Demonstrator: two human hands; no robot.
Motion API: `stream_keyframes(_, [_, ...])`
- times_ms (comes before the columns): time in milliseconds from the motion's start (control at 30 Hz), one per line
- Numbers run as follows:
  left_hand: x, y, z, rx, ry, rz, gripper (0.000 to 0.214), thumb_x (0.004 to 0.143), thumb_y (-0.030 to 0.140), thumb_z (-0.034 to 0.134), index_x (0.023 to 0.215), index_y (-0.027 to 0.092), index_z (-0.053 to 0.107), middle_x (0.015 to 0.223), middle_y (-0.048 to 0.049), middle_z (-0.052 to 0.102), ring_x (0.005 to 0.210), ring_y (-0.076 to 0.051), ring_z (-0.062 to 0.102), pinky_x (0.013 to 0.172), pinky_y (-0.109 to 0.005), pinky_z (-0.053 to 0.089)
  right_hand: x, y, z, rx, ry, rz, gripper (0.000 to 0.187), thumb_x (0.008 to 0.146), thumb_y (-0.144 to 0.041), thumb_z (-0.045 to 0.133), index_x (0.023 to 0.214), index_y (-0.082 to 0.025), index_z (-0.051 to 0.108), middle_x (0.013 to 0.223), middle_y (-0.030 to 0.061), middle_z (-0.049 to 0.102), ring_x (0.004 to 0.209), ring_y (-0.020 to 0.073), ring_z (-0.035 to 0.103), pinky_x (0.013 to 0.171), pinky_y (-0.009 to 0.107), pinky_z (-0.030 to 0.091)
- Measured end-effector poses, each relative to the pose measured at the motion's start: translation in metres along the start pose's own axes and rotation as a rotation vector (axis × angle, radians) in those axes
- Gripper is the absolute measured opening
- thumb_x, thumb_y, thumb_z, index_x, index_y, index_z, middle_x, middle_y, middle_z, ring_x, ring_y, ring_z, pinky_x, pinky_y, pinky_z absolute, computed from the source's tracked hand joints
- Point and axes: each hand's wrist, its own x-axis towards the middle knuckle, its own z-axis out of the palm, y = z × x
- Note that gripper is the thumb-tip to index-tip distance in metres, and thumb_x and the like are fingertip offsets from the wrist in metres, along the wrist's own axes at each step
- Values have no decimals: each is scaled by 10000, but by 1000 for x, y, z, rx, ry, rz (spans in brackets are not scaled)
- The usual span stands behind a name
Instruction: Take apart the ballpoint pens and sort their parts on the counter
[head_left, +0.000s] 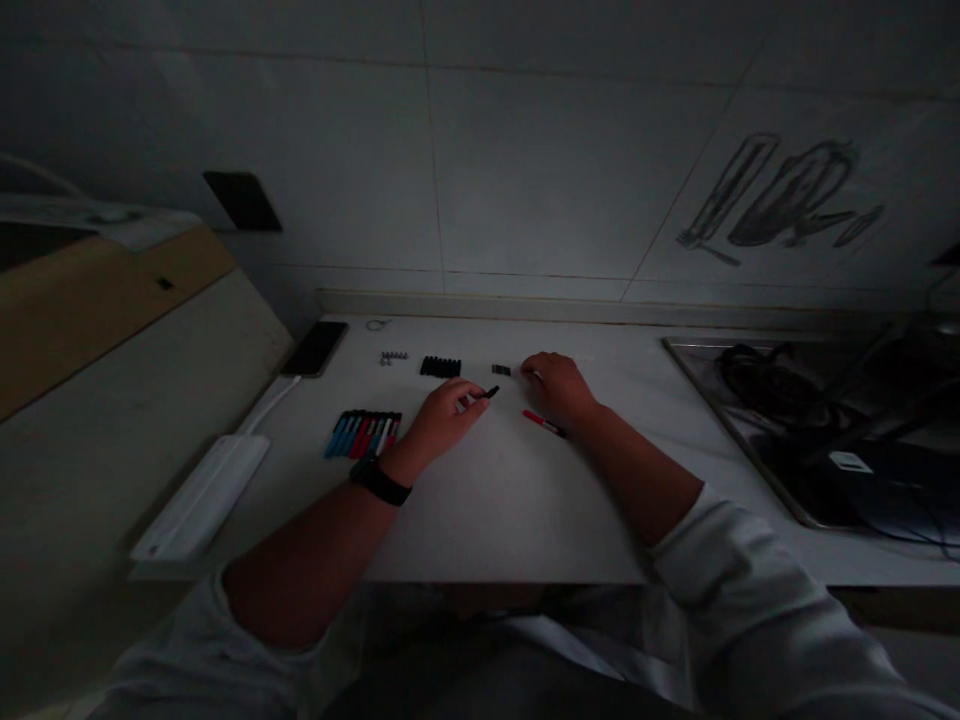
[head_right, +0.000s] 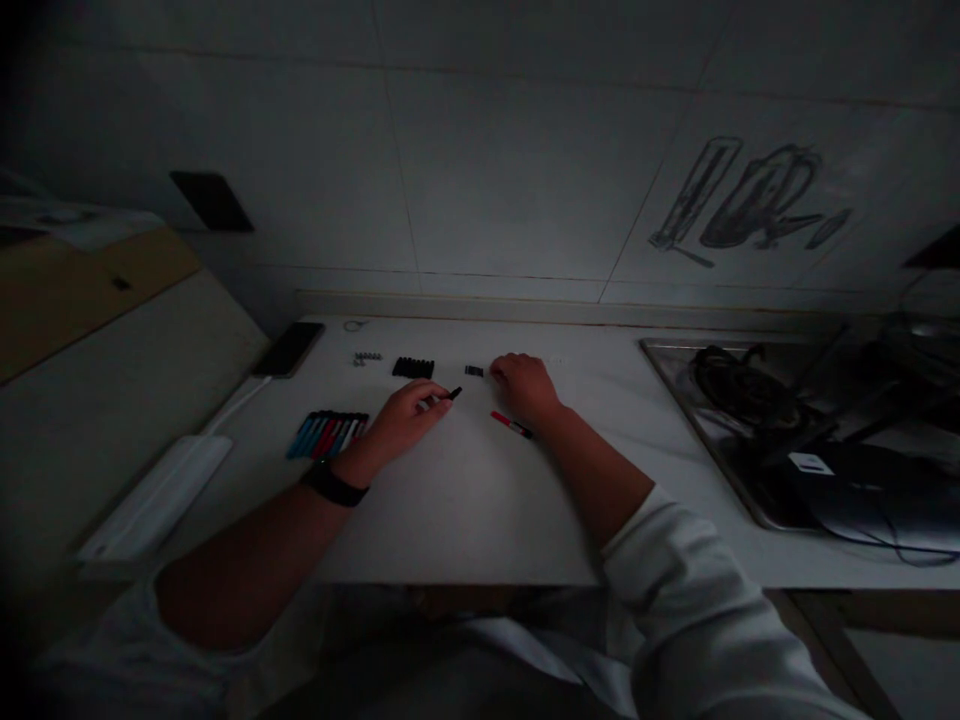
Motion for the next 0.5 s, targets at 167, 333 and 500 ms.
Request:
stream_keyframes(167, [-2,5,-2,-31,-23,9,148,946,325,659,986,195,717,971,-51,669,864,-176,643,735,-297,496,-11,-19,-4,371,92,-2,157,981,-307,588,1024,-236,722,1027,82,741,971,244,675,919,421,514])
stream_keyframes(333, [-4,10,-3,-39,-38,51,126,951,303,661,983,192,712,1015,-60,677,931,-186,646,773,-303,495,-17,-39,-6,819,70,148,152,905,-384,681,943,-238,664,928,39,709,866,200,674,834,367,542])
stream_keyframes(500, [-3,8,-2,-56,-51,69,116,951,298,665,966,194,714,1006,-63,679,953,-196,648,790,-307,499,-18,-52,-7,1024,63,214,229,857,-439,745,920,-239,653,908,26,694,867,190,660,827,356,541])
